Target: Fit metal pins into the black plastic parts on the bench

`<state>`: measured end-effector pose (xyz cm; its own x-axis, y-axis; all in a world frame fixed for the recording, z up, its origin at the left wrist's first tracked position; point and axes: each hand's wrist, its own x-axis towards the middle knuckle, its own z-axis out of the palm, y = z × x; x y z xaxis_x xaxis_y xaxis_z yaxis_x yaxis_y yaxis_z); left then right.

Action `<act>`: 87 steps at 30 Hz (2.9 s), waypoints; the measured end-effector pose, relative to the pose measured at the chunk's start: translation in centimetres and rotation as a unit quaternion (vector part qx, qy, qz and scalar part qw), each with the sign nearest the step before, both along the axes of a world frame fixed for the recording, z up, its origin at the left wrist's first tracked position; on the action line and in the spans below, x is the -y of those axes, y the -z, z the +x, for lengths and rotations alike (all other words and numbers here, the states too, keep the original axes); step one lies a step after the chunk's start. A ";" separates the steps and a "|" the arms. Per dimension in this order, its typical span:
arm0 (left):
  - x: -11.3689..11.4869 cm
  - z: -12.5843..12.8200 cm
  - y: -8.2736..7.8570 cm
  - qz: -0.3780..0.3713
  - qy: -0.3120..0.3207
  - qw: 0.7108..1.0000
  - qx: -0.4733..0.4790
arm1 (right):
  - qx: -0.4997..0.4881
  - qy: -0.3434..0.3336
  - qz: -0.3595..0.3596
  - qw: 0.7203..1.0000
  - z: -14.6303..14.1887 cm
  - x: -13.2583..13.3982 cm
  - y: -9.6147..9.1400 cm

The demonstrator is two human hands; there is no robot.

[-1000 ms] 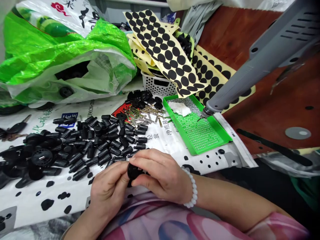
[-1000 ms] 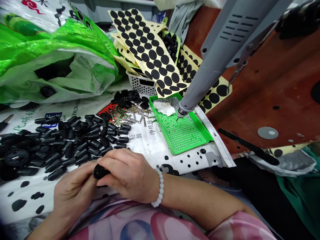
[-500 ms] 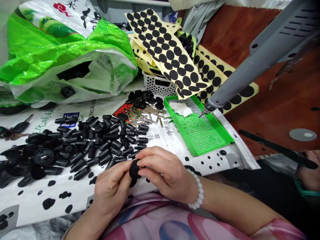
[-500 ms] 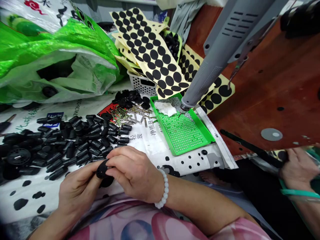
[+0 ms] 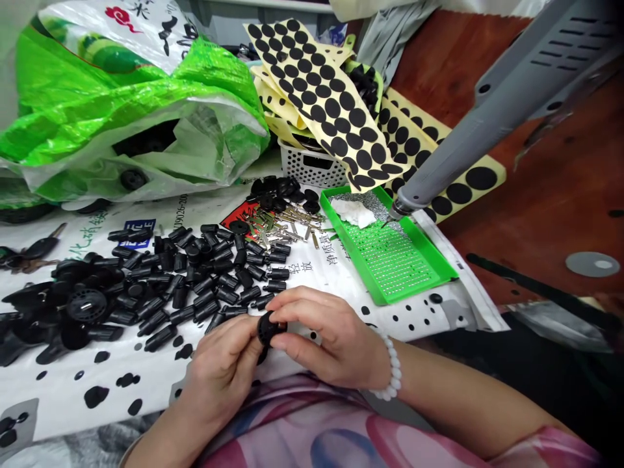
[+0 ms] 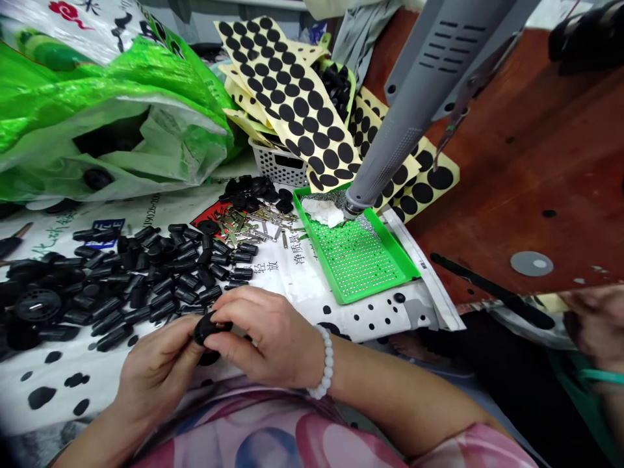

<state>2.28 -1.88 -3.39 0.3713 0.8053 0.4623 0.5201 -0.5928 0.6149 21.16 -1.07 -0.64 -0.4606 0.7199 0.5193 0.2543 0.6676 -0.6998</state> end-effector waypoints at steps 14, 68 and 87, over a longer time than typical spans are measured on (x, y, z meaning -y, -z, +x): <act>-0.5 -3.4 -0.8 -0.048 -0.043 0.995 -0.076 | -0.077 0.071 -0.049 0.993 1.6 -0.4 0.2; -1.2 -0.7 -2.5 0.056 0.002 0.980 -0.191 | -0.002 0.039 0.132 0.990 1.7 -1.0 -1.0; -0.6 -1.6 -3.2 -0.145 0.086 0.985 0.021 | 0.059 -0.053 0.141 0.987 1.6 -0.8 -0.6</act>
